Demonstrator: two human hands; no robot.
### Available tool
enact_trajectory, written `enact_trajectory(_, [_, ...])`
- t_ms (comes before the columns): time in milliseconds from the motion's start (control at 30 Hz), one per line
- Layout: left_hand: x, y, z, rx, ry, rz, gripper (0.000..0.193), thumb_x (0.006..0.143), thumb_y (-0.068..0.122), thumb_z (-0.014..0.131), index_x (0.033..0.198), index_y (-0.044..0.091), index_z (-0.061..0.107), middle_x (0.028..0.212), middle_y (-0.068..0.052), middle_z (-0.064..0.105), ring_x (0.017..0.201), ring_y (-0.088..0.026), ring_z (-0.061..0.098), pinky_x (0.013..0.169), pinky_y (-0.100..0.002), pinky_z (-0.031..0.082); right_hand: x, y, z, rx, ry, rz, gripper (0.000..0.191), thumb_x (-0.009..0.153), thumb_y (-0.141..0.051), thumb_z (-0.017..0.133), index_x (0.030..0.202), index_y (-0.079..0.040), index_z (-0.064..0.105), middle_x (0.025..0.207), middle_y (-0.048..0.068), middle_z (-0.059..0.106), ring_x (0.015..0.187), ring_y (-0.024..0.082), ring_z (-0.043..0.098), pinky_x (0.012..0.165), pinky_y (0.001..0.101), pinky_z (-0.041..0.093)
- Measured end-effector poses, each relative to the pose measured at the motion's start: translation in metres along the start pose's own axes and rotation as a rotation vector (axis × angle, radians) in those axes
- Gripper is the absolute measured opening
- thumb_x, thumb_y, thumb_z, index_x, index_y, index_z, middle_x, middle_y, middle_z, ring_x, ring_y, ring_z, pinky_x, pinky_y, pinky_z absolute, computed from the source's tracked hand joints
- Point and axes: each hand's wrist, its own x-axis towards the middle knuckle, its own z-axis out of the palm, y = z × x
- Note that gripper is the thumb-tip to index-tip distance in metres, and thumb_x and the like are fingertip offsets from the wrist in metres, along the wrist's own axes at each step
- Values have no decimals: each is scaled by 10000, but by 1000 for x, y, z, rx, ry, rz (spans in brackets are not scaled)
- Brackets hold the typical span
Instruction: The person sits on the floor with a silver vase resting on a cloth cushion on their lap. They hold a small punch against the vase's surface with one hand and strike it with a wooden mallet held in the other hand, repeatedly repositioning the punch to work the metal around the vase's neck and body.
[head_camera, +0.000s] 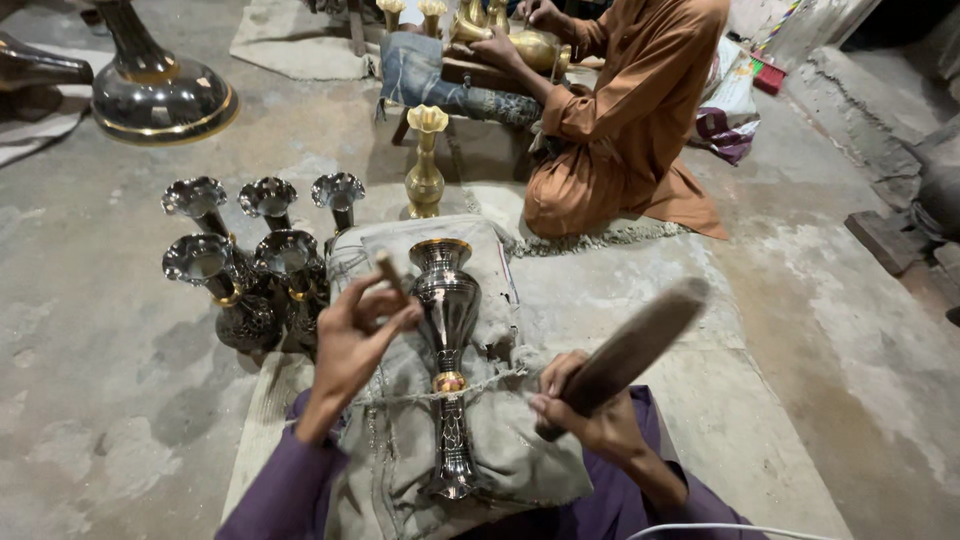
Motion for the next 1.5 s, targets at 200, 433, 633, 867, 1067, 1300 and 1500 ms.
enact_trajectory(200, [39, -13, 9, 93, -189, 221, 393, 969, 78, 714, 1348, 140, 629, 1051, -81, 810, 925, -184, 823, 795, -340, 661, -8, 33, -16, 55, 47, 368, 209, 885, -62, 757, 974, -42, 569, 846, 63, 680, 791, 160, 734, 730, 339, 648])
enact_trajectory(433, [52, 7, 10, 208, -348, 217, 487, 881, 77, 756, 1349, 170, 663, 1083, -65, 798, 933, -148, 783, 807, -281, 663, 20, -12, -57, -439, 321, 248, 689, 916, -137, 716, 1545, -70, 443, 831, 98, 696, 667, 170, 632, 579, 318, 504])
enact_trajectory(633, [60, 30, 9, 413, -470, 386, 459, 872, 165, 779, 1321, 170, 685, 1082, -85, 788, 874, -213, 772, 759, -360, 605, 42, -40, -49, -1427, -21, 35, 724, 748, -171, 804, 1430, -263, 579, 976, 72, 711, 718, 265, 709, 605, 408, 561])
enact_trajectory(867, [65, 36, 11, 436, -550, 418, 471, 855, 195, 756, 1321, 190, 682, 1115, -89, 777, 863, -235, 773, 739, -374, 600, 36, -28, -54, -1219, 223, -138, 775, 755, -101, 744, 1493, -193, 526, 1122, 129, 668, 838, 331, 692, 729, 444, 566])
enact_trajectory(1067, [65, 27, 10, 459, -560, 429, 430, 866, 191, 757, 1292, 186, 693, 1105, -71, 780, 833, -210, 775, 740, -365, 616, 28, -28, -60, -1293, 231, -334, 716, 782, -88, 764, 1457, -123, 526, 1100, 194, 686, 891, 392, 699, 769, 466, 560])
enact_trajectory(1300, [63, 28, 19, 560, -561, 350, 417, 870, 165, 697, 1279, 244, 712, 1052, -24, 797, 717, -188, 758, 663, -345, 621, 33, -31, -54, -1334, 253, -198, 731, 802, -86, 794, 1484, -157, 542, 1047, 154, 708, 850, 359, 704, 720, 459, 562])
enact_trajectory(1500, [60, 36, 13, 536, -524, 498, 389, 878, 193, 738, 1265, 171, 710, 1037, -91, 782, 775, -259, 750, 702, -393, 594, 36, -28, -52, -1294, 246, -273, 768, 775, -70, 794, 1483, -165, 511, 1097, 143, 700, 896, 351, 713, 725, 450, 562])
